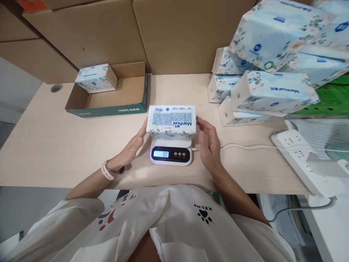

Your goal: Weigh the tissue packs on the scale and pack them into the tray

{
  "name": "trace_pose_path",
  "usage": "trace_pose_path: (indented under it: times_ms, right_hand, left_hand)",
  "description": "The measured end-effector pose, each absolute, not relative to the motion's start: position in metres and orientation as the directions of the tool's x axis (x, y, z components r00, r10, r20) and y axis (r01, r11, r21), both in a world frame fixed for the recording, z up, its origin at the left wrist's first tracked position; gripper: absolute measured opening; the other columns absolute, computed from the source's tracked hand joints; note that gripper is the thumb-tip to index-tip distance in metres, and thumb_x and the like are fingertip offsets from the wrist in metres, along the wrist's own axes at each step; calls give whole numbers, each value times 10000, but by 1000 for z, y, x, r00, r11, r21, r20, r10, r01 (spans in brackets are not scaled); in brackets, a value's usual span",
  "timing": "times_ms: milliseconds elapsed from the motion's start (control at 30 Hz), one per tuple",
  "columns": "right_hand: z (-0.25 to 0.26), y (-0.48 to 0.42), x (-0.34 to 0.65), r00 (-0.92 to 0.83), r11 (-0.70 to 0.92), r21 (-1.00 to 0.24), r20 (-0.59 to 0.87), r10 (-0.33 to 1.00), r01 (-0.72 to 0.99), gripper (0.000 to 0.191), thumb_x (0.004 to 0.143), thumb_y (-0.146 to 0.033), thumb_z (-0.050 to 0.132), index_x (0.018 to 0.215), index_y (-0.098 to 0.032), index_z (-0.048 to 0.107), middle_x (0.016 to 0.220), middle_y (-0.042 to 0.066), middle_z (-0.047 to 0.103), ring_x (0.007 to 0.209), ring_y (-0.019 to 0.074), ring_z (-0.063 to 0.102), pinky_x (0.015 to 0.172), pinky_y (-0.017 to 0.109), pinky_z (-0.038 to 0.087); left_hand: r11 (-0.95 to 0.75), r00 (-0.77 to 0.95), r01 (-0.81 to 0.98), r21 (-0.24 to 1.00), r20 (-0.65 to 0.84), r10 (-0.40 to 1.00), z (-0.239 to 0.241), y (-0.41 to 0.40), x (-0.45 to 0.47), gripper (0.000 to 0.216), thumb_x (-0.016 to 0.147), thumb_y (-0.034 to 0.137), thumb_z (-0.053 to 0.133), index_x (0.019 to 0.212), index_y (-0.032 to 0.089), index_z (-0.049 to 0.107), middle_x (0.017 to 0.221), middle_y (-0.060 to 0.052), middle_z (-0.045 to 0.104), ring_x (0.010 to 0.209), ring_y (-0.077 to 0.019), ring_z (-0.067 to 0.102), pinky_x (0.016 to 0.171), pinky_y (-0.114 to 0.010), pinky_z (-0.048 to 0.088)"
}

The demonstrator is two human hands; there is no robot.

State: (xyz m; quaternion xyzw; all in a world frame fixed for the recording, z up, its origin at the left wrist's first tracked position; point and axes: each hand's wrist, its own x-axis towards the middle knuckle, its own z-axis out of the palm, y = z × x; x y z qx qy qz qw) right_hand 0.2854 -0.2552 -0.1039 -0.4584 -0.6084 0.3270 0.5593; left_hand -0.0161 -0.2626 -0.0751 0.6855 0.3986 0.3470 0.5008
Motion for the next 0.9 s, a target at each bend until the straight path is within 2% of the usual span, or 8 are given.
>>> trace_pose_path:
  times_ms: [133,233,467,667,767,900]
  right_hand:
    - [-101,-253,290,190,342,-914,384,904,219,446,1103,-556,498,1427,-322,695,1499,106,742,1395,295,713,1260,593,515]
    - [-99,-251,294,260,313,-926,361,896,210,477,1102,-597,456,1372,-305,719,1439,121,773,1345,310,746,1238,605,516]
    - [-96,-249,295,358,283,-941,333,872,186,498,1087,-592,413,1303,-261,715,1367,130,797,1252,294,779,1202,613,524]
    - [-94,-246,296,409,282,-950,313,857,135,567,1062,-671,408,1247,-244,733,1269,129,824,1182,297,791,1164,621,536]
    - [-93,-246,296,401,281,-949,316,860,146,595,1069,-689,371,1247,-246,726,1245,129,823,1161,302,795,1155,632,537]
    - [-94,-245,297,391,313,-944,330,859,108,552,1064,-646,431,1234,-222,740,1211,140,822,1137,302,799,1147,637,539]
  left_hand:
    - [-134,304,190,973,71,950,-88,-264,-28,761,1089,786,224,1785,490,139,1894,122,65,1780,-304,35,1469,-566,104]
    - [-66,252,144,987,28,967,-92,-262,-32,794,1065,831,154,1780,486,180,1897,91,92,1780,-302,57,1455,-595,145]
    - [-6,235,108,994,-20,972,-88,-258,-30,866,1032,886,198,1776,444,243,1899,57,119,1779,-310,64,1458,-573,147]
    - [7,211,118,993,-32,977,-88,-258,-29,895,1015,911,237,1761,422,308,1892,39,180,1775,-320,121,1452,-576,197]
    - [3,224,113,994,-28,974,-89,-258,-29,893,1023,901,228,1761,405,312,1891,25,194,1773,-326,135,1452,-575,201]
    - [15,238,77,997,-32,971,-90,-258,-30,860,1044,873,249,1754,397,337,1887,11,214,1769,-336,154,1449,-591,199]
